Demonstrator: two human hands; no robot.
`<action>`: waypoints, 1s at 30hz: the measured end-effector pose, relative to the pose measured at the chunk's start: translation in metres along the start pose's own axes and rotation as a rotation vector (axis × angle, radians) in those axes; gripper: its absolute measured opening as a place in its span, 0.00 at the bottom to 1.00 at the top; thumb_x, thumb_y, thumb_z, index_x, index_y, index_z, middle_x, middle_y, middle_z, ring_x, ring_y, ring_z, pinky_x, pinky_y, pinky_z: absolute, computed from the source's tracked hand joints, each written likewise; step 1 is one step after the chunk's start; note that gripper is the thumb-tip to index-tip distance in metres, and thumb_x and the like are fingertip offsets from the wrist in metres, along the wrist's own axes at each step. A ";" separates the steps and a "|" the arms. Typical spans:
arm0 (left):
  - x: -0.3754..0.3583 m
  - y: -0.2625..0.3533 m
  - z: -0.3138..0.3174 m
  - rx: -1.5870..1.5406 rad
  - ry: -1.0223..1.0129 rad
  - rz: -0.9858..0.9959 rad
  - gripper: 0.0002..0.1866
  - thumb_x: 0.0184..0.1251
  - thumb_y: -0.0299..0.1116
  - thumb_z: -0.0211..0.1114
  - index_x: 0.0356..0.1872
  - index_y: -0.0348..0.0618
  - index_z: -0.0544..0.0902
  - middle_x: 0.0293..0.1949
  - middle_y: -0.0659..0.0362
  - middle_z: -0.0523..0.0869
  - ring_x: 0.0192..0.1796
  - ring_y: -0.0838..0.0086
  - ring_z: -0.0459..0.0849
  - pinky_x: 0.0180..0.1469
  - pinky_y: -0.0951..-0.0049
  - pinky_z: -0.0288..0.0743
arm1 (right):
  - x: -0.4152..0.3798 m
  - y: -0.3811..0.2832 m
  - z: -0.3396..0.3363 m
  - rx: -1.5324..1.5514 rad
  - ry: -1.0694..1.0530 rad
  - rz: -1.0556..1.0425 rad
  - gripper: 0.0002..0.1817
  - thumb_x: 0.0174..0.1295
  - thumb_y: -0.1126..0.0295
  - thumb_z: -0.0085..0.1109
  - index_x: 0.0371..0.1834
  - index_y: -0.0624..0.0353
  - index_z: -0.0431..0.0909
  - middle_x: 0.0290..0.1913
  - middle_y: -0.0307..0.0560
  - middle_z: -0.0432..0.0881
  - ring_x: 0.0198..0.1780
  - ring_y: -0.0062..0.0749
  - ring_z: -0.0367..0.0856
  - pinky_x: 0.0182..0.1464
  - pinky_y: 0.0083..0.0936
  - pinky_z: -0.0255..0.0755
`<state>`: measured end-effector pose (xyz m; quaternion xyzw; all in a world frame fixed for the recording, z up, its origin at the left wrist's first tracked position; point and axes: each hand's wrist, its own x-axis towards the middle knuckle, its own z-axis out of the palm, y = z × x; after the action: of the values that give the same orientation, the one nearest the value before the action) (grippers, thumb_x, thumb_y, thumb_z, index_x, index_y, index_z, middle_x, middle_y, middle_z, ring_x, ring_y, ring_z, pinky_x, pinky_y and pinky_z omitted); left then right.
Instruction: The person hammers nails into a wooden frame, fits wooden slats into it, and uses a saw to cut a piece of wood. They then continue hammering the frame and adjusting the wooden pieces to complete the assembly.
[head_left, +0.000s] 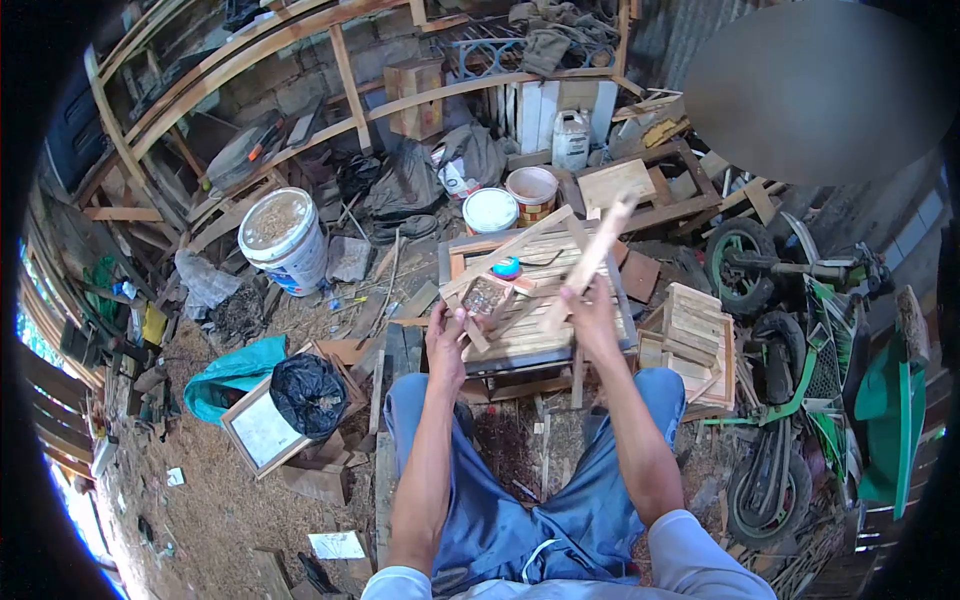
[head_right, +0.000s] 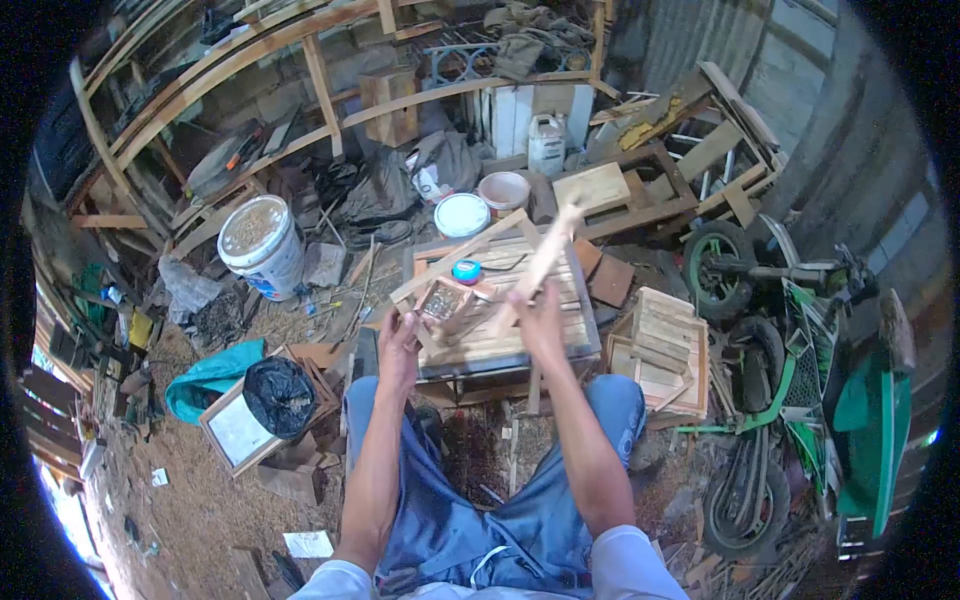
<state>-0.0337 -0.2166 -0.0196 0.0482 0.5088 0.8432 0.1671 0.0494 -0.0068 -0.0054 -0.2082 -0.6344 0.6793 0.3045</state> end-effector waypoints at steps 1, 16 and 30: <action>0.003 0.000 -0.005 0.000 0.007 0.041 0.22 0.69 0.36 0.60 0.60 0.43 0.68 0.48 0.58 0.80 0.47 0.72 0.84 0.48 0.69 0.76 | 0.006 0.004 -0.010 -0.100 0.038 -0.004 0.30 0.59 0.69 0.65 0.60 0.71 0.62 0.50 0.59 0.79 0.51 0.40 0.79 0.54 0.31 0.71; -0.008 0.017 -0.025 -0.021 0.017 0.227 0.27 0.57 0.27 0.71 0.58 0.39 0.71 0.49 0.57 0.78 0.50 0.74 0.78 0.52 0.74 0.75 | 0.022 0.060 -0.048 -0.664 0.034 0.183 0.23 0.63 0.64 0.60 0.58 0.65 0.71 0.42 0.54 0.83 0.42 0.35 0.81 0.47 0.30 0.73; -0.015 0.018 -0.009 0.085 -0.027 0.282 0.26 0.55 0.24 0.72 0.56 0.35 0.74 0.47 0.58 0.80 0.46 0.78 0.79 0.47 0.78 0.73 | -0.018 0.065 -0.020 -1.284 -0.097 -0.047 0.30 0.54 0.69 0.65 0.59 0.63 0.64 0.47 0.67 0.72 0.54 0.59 0.71 0.54 0.48 0.69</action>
<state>-0.0258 -0.2364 -0.0068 0.1377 0.5300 0.8352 0.0517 0.0660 -0.0051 -0.0732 -0.3042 -0.9321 0.1659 0.1052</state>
